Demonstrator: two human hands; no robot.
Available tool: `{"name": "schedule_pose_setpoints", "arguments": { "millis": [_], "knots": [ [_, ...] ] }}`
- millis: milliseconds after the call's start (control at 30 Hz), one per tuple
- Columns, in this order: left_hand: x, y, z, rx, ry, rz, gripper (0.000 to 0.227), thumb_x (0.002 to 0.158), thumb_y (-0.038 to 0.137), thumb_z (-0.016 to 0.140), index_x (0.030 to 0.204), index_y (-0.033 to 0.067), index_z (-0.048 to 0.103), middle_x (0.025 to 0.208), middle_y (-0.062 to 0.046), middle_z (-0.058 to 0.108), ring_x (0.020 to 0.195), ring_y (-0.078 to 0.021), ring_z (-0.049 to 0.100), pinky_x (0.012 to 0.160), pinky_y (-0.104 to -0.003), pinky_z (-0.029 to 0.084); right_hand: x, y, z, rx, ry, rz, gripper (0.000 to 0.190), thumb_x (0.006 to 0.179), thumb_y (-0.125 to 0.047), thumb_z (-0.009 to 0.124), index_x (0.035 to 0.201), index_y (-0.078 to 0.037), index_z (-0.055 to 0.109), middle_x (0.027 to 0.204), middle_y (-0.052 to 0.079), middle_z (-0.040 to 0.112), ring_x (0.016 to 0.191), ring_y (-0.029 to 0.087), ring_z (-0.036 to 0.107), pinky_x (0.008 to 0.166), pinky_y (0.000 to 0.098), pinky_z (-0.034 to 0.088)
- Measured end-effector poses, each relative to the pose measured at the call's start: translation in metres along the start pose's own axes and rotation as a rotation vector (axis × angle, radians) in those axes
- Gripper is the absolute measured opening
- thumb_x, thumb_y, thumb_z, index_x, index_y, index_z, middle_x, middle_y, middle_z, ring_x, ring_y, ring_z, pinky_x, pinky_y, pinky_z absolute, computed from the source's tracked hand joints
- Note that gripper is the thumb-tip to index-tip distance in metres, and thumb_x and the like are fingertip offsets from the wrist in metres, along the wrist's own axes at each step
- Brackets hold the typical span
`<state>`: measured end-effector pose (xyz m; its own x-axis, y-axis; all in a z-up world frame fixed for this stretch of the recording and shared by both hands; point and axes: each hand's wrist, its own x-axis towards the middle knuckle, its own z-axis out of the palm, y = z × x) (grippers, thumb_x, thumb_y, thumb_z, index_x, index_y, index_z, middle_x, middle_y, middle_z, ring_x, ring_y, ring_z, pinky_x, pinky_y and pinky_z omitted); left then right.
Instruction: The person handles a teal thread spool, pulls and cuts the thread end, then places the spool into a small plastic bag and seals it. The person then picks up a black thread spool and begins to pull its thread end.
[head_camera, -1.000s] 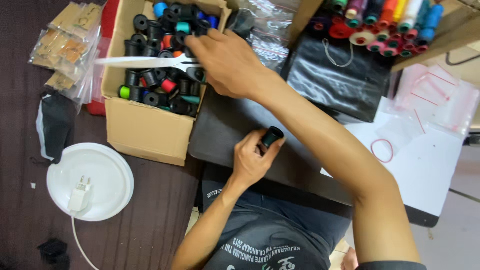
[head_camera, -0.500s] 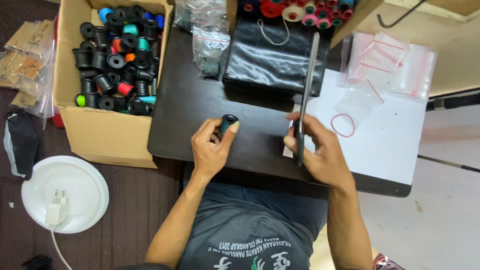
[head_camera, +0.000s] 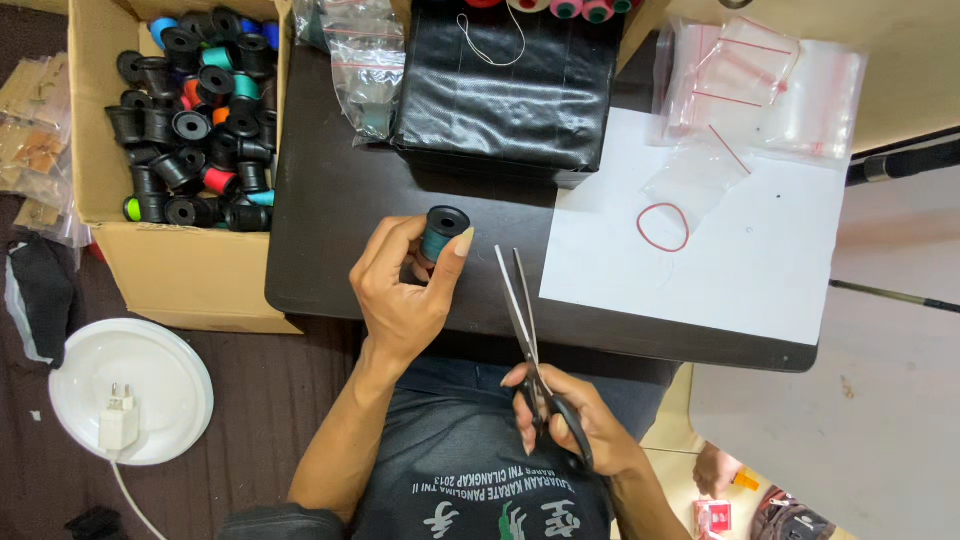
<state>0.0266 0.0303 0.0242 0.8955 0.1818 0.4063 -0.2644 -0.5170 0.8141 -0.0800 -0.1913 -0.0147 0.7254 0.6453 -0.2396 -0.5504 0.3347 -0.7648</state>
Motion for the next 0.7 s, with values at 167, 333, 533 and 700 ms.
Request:
{"name": "schedule_pose_setpoints", "arguments": {
  "millis": [167,333,533,700],
  "knots": [
    [0.000,0.004,-0.005,0.070,0.009,0.085,0.023,0.094,0.020,0.077,0.096,-0.0007,0.067,0.084,-0.009,0.061,0.061,-0.0143,0.049,0.053,-0.026,0.043,0.001,0.013,0.004,0.138,-0.053,0.067,0.087,0.085,-0.067,0.076,0.131,0.003,0.050,0.087,0.008,0.058,0.066,0.013,0.059,0.060,0.0281,0.056],
    [-0.005,0.007,-0.004,0.197,0.036,0.207,0.025,0.094,0.022,0.078,0.098,-0.0010,0.068,0.087,-0.011,0.067,0.063,-0.0179,0.055,0.055,-0.029,0.048,0.011,0.014,0.009,0.181,-0.031,-0.014,0.082,0.089,-0.060,0.075,0.130,0.008,0.052,0.082,0.009,0.060,0.062,0.013,0.059,0.053,0.0292,0.055],
    [-0.015,0.000,0.001,0.186,0.031,0.169,0.026,0.094,0.021,0.078,0.100,-0.0020,0.067,0.089,-0.012,0.066,0.061,-0.0195,0.050,0.058,-0.033,0.047,0.012,0.020,0.008,0.210,-0.009,0.007,0.084,0.087,-0.061,0.077,0.130,0.007,0.052,0.081,0.009,0.059,0.060,0.013,0.058,0.053,0.0277,0.053],
    [-0.013,0.002,0.002,0.167,0.064,0.144,0.025,0.094,0.023,0.076,0.095,-0.0003,0.068,0.085,-0.010,0.065,0.061,-0.0164,0.052,0.054,-0.028,0.046,0.011,0.024,0.003,0.199,0.032,-0.059,0.071,0.092,-0.046,0.078,0.128,0.010,0.053,0.074,0.011,0.055,0.054,0.014,0.056,0.044,0.0283,0.053]
  ]
}}
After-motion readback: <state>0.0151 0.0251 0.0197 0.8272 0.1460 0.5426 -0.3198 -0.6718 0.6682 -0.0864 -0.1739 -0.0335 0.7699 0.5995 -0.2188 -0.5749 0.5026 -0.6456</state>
